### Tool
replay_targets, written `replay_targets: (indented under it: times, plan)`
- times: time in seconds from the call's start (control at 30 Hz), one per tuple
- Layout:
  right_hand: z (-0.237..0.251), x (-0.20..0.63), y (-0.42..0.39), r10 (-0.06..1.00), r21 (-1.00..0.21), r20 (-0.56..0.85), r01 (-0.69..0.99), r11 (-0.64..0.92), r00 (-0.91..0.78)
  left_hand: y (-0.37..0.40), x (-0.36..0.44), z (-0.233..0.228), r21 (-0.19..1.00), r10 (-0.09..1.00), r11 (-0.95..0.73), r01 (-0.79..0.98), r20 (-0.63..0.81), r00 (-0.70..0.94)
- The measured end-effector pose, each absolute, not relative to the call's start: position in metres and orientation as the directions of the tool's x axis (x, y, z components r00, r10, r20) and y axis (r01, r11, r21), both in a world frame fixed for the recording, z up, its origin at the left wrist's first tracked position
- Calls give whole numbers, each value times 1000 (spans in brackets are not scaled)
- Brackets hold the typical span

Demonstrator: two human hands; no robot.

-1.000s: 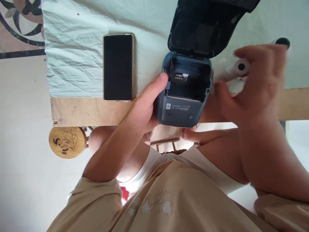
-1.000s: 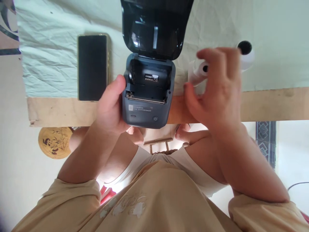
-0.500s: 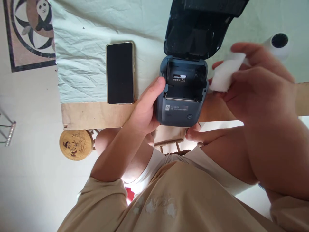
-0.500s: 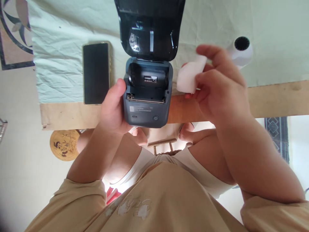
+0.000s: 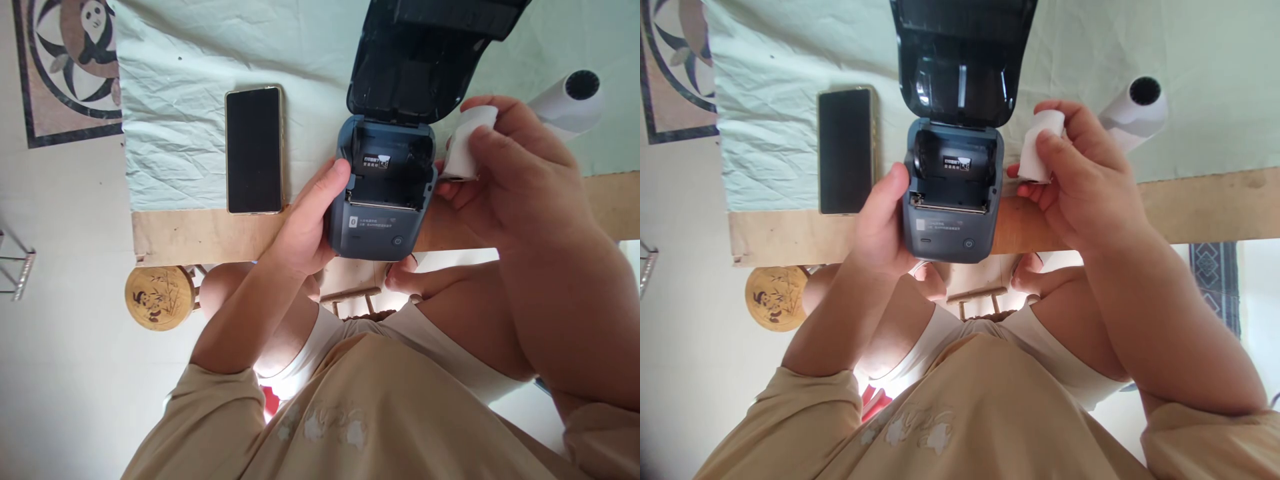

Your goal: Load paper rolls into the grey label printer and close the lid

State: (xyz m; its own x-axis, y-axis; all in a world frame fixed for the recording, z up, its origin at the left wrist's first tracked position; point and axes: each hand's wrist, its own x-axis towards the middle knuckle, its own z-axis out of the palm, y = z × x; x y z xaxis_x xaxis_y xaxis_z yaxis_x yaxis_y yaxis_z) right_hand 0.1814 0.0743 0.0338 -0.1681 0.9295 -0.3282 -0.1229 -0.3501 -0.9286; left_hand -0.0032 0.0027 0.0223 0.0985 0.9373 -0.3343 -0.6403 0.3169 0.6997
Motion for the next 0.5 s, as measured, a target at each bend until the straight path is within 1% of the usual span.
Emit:
replay_targets:
  times: [0.1,0.2,0.3,0.4,0.5]
  plan:
    - [31,183,75,927,-932,-328,-97,-349,-184,2,-3,24,669,934,334,-664,-329,139]
    - [29,183,76,927,-933,-325,-98,-347,-189,1,-3,24,645,933,334,-687,-330,145]
    - [27,182,78,938,-936,-311,-122,-330,-154,0,-3,24,662,940,309,-683,-321,114]
    - [27,181,79,940,-936,-318,-118,-333,-125,0,-2,26,679,927,336,-652,-361,101]
    - [31,179,74,958,-959,-256,-88,-268,-129,1,0,30,692,922,342,-636,-378,84]
